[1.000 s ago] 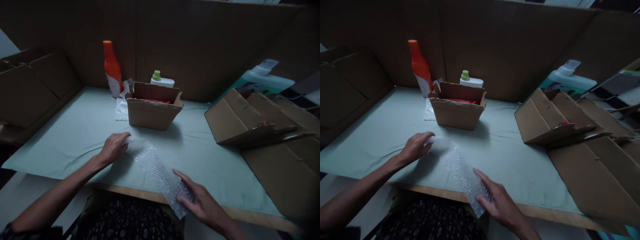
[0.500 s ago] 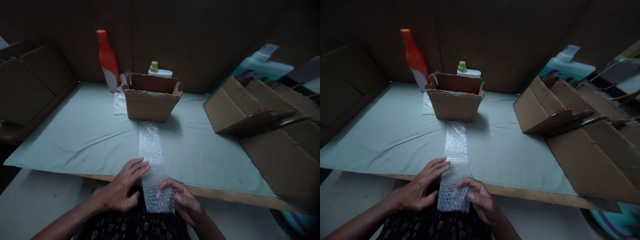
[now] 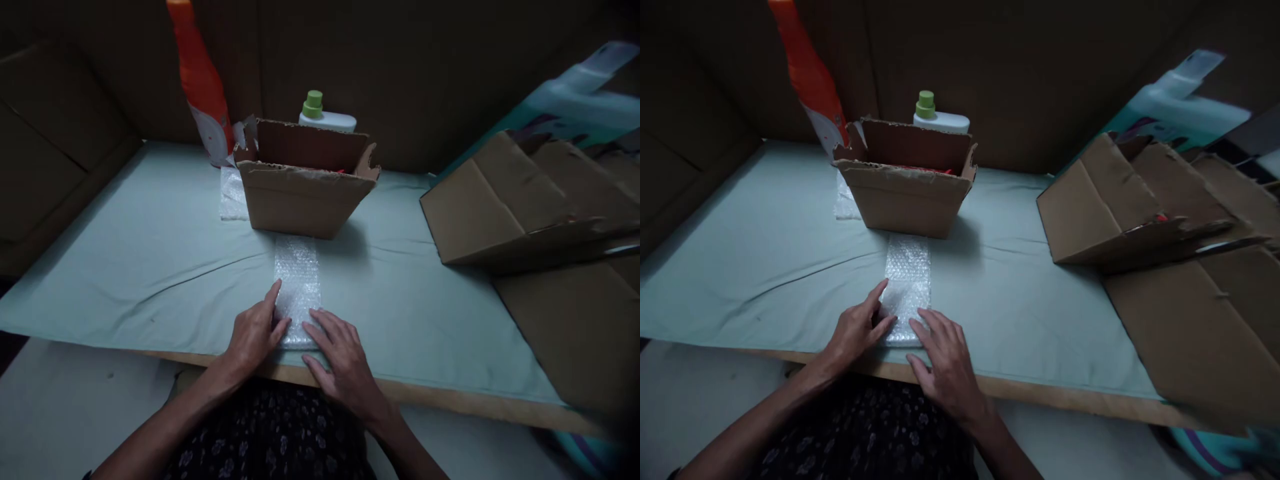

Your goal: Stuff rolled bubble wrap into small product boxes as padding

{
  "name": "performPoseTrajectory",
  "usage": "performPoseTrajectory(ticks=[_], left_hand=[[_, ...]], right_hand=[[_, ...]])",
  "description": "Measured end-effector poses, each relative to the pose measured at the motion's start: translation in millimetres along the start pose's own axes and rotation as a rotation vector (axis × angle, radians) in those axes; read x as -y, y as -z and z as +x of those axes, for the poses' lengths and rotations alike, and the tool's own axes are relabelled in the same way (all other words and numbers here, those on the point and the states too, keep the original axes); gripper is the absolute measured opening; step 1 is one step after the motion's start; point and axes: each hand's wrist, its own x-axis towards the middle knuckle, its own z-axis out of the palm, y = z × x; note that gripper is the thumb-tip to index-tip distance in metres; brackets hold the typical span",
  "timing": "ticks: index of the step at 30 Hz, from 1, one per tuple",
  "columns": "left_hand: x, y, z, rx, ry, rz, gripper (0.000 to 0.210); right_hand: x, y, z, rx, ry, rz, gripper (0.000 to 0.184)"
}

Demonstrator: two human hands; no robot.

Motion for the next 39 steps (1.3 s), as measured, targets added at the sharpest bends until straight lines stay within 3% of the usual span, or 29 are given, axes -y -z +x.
performPoseTrajectory(ticks=[4,8,10,15,20,25,30,34,36,39], left_hand=[[-3.4,10.9,-16.1,-0.173,-0.159,-0.009,0.071],[-3.9,18.9,-31.0,-0.118,-0.347,-0.037,0.056],[-2.7,15.7,-29.5,-0.129,-0.309,-0.040,0.043],[1.3,3.4,-11.7,-0.205,-0.185,0.060,0.034],[1.9,8.5,-15.9,-0.270,-0.271,0.101,0.041],[1.2,18.6,-27.1,-0.164,-0.398,0.013,0.037],[0.8,18.9,1.5,-0.193,-0.311,0.063,0.034],[5.8,17.8,27.3,-0.183,-0.180,0.185,0.032],[8.0,18.5,26.3,-0.210,-0.113,0.066,0.036],[6.8,20.0,9.4,-0.284,0.093,-0.344,0.051]], right_hand=[[-7.8,-11.2,10.2,0.025,0.072,-0.071,0.033],[-11.5,-8.1,23.4,0.027,0.025,0.077,0.023],[-11.2,-4.8,30.2,0.014,-0.024,0.104,0.019],[-6.1,-3.2,33.8,-0.234,0.011,-0.100,0.032],[-1.1,-12.9,33.8,-0.025,0.115,-0.185,0.024],[-0.3,-13.8,42.1,-0.010,0.088,-0.061,0.020],[2.3,-8.3,45.4,-0.127,0.009,-0.185,0.025],[2.6,-11.7,53.0,0.039,0.077,-0.267,0.028],[-1.7,-14.6,60.4,0.104,0.087,-0.277,0.028],[-8.7,-16.2,71.3,0.056,0.035,-0.186,0.026]])
